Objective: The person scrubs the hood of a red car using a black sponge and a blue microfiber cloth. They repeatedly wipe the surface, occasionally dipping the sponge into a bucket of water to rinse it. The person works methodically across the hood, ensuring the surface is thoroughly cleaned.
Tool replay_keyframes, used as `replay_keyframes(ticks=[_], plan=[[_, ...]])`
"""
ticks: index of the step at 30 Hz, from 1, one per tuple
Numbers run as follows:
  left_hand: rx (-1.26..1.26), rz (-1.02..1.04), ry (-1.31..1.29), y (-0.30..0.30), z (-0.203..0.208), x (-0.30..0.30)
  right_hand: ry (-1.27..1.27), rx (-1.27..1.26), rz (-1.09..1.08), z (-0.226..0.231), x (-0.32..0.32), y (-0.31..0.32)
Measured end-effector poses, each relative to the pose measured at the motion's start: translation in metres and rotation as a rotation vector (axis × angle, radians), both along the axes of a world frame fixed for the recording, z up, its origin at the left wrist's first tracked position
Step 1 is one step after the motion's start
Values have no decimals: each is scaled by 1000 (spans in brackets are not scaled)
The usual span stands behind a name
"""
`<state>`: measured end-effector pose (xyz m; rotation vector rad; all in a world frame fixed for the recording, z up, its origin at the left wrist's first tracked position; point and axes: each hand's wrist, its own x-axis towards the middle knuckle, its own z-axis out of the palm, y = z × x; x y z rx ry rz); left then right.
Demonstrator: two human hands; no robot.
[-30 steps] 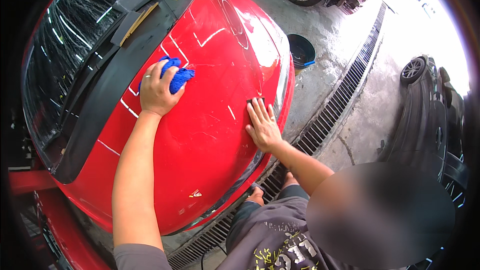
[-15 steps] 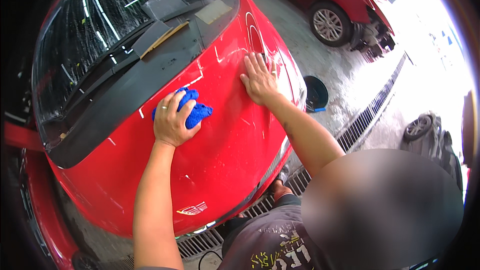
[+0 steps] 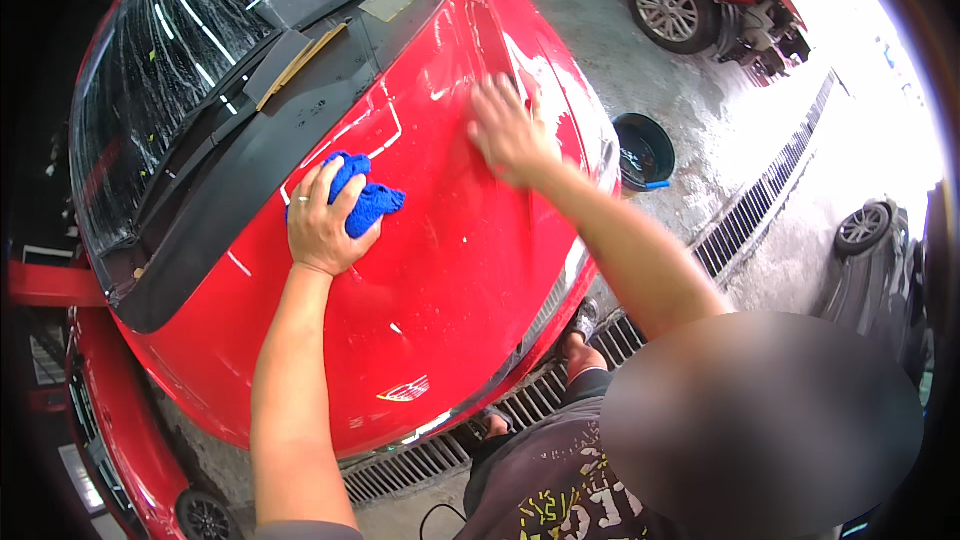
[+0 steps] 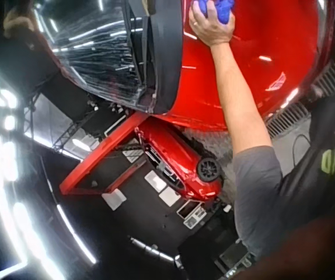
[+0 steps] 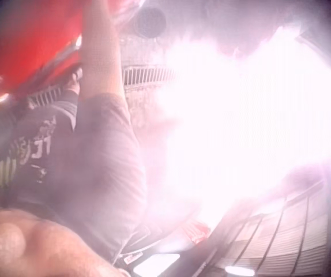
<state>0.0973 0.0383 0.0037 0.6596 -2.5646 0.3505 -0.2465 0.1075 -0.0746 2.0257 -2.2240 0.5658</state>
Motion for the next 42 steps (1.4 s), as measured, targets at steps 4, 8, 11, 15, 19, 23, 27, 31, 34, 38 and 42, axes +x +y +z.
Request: replay_keyframes(ticks=[4, 8, 11, 15, 19, 23, 27, 31, 34, 38, 42], plan=[[-23, 15, 10, 11, 8, -18, -174, 110, -91, -24, 91, 157], [102, 37, 66, 40, 3, -50, -358, 108, -74, -81, 146, 251], [307, -57, 100, 64, 2, -78, -305, 124, -36, -82, 144, 251], [364, -139, 252, 81, 28, -146, -100, -6, -76, -31, 81, 151], [372, -32, 214, 70, 68, -184, -122, 404, 29, 30, 36, 83], [247, -5, 304, 46, 72, -202, -116, 153, -63, -50, 110, 189], [235, 66, 247, 37, 74, -185, -114, 197, 27, -44, 99, 188], [138, 19, 252, 27, 48, -147, 45, -40, -31, 2, 18, 55], [114, -14, 170, 8, 22, -85, -37, -49, -34, -6, 25, 59], [61, -66, 48, -8, 13, -20, -97, 102, -1, -74, 103, 216], [57, -51, 110, -14, 8, -2, 12, 208, 15, -44, 79, 169]])
